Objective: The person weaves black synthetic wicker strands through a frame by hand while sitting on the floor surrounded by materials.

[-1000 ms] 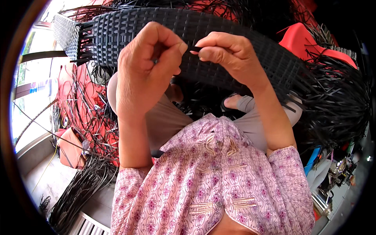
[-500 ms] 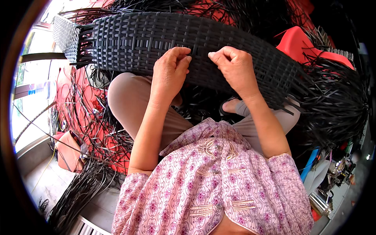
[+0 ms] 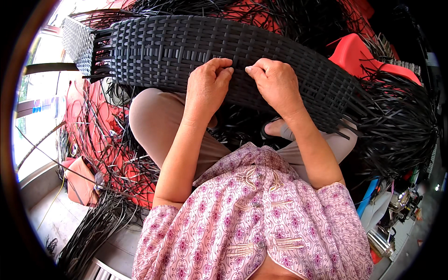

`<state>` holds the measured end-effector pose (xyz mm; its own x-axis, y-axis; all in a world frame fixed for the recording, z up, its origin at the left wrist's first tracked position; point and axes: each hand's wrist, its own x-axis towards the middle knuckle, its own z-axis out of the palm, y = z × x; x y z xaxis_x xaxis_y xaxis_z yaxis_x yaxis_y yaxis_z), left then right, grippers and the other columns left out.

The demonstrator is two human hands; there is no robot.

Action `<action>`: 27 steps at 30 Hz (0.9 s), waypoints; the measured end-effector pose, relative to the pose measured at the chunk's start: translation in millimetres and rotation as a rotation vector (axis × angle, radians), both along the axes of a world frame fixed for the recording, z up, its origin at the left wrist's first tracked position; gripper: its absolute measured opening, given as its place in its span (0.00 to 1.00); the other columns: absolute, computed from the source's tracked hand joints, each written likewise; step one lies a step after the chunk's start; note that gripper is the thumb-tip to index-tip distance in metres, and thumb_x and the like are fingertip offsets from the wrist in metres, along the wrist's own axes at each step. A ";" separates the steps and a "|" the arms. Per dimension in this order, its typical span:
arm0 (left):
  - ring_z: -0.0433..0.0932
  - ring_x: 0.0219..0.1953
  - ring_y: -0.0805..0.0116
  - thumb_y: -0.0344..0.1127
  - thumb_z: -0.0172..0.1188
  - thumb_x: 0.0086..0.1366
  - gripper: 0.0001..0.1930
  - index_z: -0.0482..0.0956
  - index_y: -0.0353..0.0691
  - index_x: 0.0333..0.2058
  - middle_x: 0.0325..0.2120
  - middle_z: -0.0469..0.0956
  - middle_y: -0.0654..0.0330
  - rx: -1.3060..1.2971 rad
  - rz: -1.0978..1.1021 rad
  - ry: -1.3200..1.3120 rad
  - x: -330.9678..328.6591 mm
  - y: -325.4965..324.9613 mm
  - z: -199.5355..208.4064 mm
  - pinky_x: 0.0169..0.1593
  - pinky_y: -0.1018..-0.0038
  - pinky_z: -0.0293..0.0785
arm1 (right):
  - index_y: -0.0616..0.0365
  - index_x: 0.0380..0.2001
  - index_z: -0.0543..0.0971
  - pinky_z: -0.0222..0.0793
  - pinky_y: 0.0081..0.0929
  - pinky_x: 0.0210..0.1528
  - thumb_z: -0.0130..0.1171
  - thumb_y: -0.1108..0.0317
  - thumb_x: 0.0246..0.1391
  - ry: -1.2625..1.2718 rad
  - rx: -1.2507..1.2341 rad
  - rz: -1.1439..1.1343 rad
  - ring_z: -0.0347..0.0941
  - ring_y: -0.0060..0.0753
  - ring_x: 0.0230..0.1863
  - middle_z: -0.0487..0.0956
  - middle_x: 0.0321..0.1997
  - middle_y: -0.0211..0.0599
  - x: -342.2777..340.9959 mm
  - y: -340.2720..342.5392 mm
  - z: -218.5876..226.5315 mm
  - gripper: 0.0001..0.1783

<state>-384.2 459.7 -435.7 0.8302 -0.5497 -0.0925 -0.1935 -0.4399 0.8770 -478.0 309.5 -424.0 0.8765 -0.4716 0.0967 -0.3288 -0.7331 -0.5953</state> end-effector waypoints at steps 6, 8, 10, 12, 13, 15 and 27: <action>0.76 0.25 0.80 0.33 0.62 0.65 0.17 0.80 0.30 0.50 0.27 0.82 0.61 -0.018 -0.038 0.248 1.1 -1.1 16.5 0.28 0.81 0.73 | 0.59 0.30 0.84 0.73 0.38 0.34 0.62 0.58 0.57 0.047 0.102 0.002 0.80 0.51 0.30 0.81 0.25 0.48 -1.2 -3.4 2.2 0.14; 0.74 0.24 0.81 0.32 0.62 0.65 0.17 0.79 0.32 0.51 0.27 0.81 0.63 -0.119 -0.012 0.392 1.4 -1.0 14.6 0.28 0.82 0.71 | 0.59 0.30 0.85 0.73 0.38 0.34 0.62 0.58 0.57 0.068 0.074 0.008 0.80 0.51 0.30 0.81 0.25 0.48 0.4 -2.0 4.2 0.14; 0.73 0.23 0.82 0.32 0.61 0.65 0.17 0.79 0.33 0.51 0.27 0.81 0.64 -0.177 0.001 0.486 2.0 -0.5 13.5 0.27 0.84 0.69 | 0.59 0.30 0.85 0.73 0.38 0.34 0.62 0.58 0.57 0.067 0.053 0.009 0.80 0.50 0.30 0.81 0.25 0.48 1.8 0.4 5.5 0.14; 0.72 0.22 0.83 0.32 0.61 0.65 0.17 0.79 0.35 0.52 0.27 0.81 0.65 -0.191 0.002 0.537 2.0 0.3 12.0 0.27 0.85 0.67 | 0.58 0.31 0.85 0.73 0.38 0.34 0.61 0.59 0.57 0.050 0.037 0.004 0.80 0.50 0.30 0.81 0.25 0.47 1.0 2.3 3.5 0.13; 0.73 0.22 0.81 0.32 0.61 0.65 0.17 0.79 0.33 0.52 0.26 0.81 0.64 -0.181 -0.011 0.477 1.3 1.1 9.7 0.27 0.83 0.69 | 0.59 0.30 0.85 0.73 0.38 0.34 0.61 0.59 0.57 0.038 0.056 0.009 0.80 0.50 0.29 0.81 0.25 0.47 0.4 1.8 2.3 0.13; 0.75 0.22 0.77 0.32 0.62 0.64 0.19 0.78 0.31 0.52 0.25 0.81 0.60 -0.162 -0.035 0.355 0.8 2.3 7.1 0.27 0.78 0.73 | 0.59 0.30 0.85 0.73 0.38 0.33 0.61 0.59 0.57 0.009 0.095 0.021 0.80 0.50 0.29 0.81 0.25 0.47 0.6 -0.6 0.5 0.13; 0.73 0.20 0.81 0.33 0.60 0.68 0.30 0.64 0.39 0.67 0.30 0.84 0.57 -0.423 -0.141 0.922 1.4 23.1 5.4 0.24 0.86 0.68 | 0.60 0.29 0.83 0.73 0.41 0.34 0.62 0.60 0.57 -0.018 0.138 0.006 0.80 0.52 0.30 0.81 0.25 0.49 -8.2 -3.9 6.4 0.14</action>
